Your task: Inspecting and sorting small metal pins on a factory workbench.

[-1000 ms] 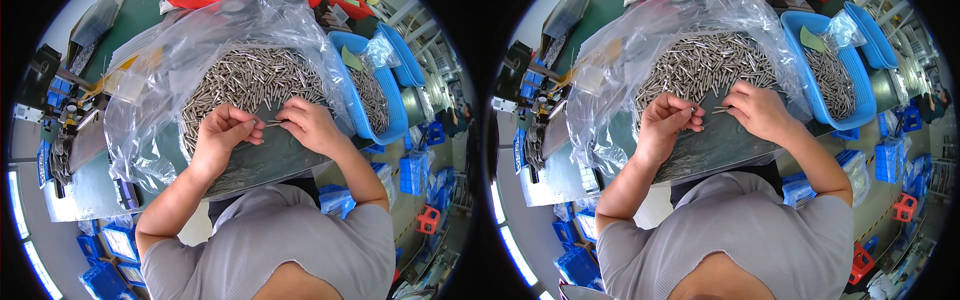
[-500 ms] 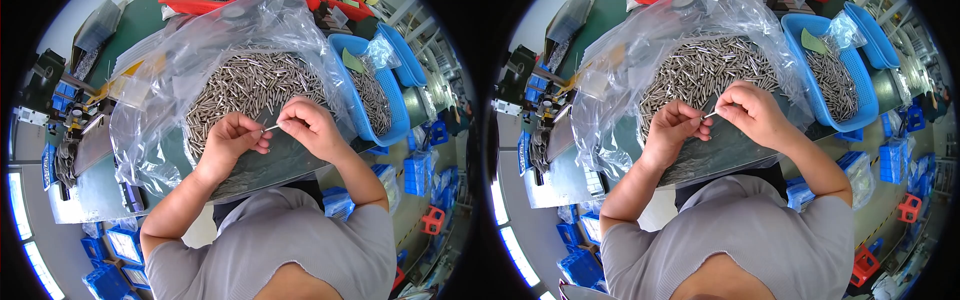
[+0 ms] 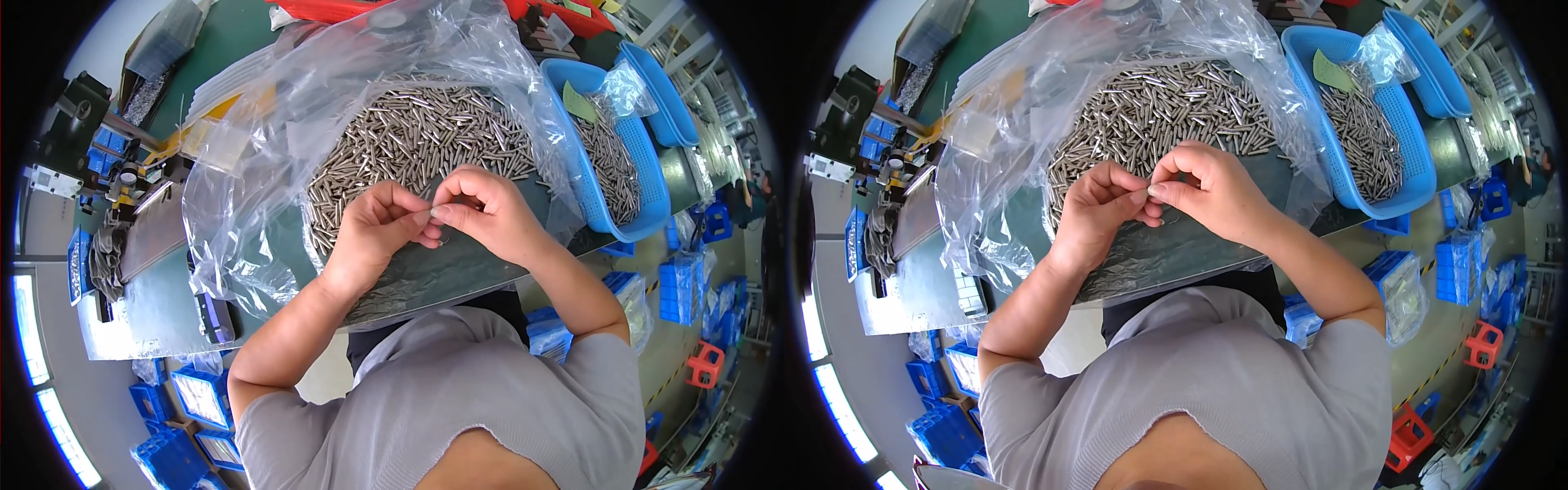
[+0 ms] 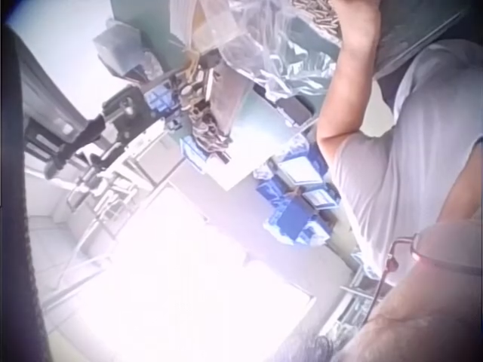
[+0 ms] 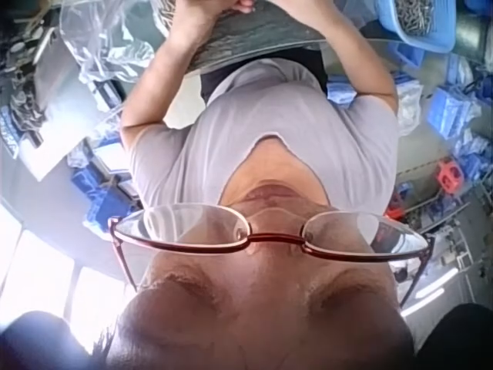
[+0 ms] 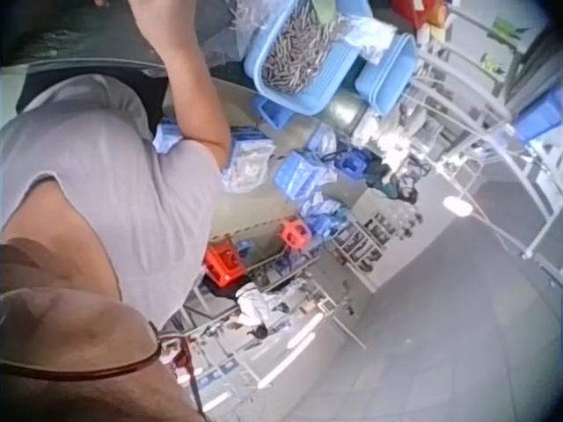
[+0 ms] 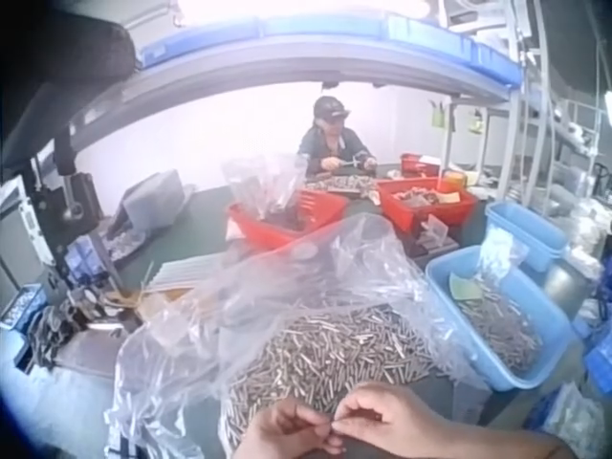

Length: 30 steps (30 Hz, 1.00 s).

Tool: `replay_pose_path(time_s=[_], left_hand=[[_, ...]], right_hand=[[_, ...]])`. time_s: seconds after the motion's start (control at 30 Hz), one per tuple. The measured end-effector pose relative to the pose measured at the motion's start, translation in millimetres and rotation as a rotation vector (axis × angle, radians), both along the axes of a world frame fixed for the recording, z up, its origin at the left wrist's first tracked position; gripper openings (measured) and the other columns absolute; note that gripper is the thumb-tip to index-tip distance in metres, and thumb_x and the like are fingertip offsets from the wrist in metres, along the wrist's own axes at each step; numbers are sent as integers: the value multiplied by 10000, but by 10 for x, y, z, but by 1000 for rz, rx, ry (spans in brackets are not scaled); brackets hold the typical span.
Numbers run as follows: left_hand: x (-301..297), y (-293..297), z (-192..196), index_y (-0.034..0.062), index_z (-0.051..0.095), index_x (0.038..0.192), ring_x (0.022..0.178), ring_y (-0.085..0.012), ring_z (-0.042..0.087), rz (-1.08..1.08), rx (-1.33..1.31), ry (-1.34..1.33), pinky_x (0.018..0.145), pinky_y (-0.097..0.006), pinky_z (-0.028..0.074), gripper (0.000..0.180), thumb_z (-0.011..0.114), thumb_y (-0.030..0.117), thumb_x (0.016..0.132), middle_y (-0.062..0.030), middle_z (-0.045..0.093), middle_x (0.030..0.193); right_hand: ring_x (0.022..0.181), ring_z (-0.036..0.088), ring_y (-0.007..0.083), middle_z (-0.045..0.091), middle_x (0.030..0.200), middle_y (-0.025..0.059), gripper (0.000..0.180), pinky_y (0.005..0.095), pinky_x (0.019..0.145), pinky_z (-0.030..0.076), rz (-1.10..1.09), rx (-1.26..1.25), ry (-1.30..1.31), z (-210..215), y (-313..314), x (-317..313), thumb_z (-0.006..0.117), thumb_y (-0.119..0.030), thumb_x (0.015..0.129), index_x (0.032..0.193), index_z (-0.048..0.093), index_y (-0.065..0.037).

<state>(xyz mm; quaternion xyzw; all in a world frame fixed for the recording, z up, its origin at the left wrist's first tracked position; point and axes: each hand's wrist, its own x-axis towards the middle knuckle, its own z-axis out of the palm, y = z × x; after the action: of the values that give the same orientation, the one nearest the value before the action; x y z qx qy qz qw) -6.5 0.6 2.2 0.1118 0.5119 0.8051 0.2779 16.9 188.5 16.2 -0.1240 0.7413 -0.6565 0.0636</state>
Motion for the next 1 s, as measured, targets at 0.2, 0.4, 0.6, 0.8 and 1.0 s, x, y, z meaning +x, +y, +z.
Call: replay_pose_path(time_s=[0.2,0.4,0.6,0.8,1.0], left_hand=[[-3,-40,57,-36,531,902,744,-191,646,58,17,-17,697,-303,555,25,531,-32,877,-152,642,867],[-79,-75,76,-27,512,919,738,-203,648,267,100,12,691,-319,558,41,513,6,893,-176,644,888],[-72,-66,90,-24,513,911,733,-200,647,235,91,-21,691,-316,558,37,524,5,889,-177,642,892],[-69,-76,92,-21,518,902,743,-196,643,212,92,-32,697,-321,558,24,526,-8,884,-172,641,887],[-57,-59,99,-23,519,914,756,-193,640,188,73,-25,700,-317,555,31,522,-14,884,-168,641,891]], right_hand=[[667,525,68,525,727,-36,99,212,572,426,-65,-60,-246,70,255,-34,579,-145,870,845,579,-50],[588,502,98,552,754,23,114,230,504,405,-19,-556,-438,64,321,-232,547,-122,854,902,554,-20],[569,500,146,507,687,23,96,273,527,410,18,578,349,-50,117,-251,647,-88,770,861,620,-70],[728,579,259,539,779,58,143,368,614,461,102,841,523,-23,142,-243,684,-107,715,840,616,-100],[725,575,259,524,760,60,121,374,609,464,121,769,520,-42,166,-182,681,-123,728,812,599,-94]])
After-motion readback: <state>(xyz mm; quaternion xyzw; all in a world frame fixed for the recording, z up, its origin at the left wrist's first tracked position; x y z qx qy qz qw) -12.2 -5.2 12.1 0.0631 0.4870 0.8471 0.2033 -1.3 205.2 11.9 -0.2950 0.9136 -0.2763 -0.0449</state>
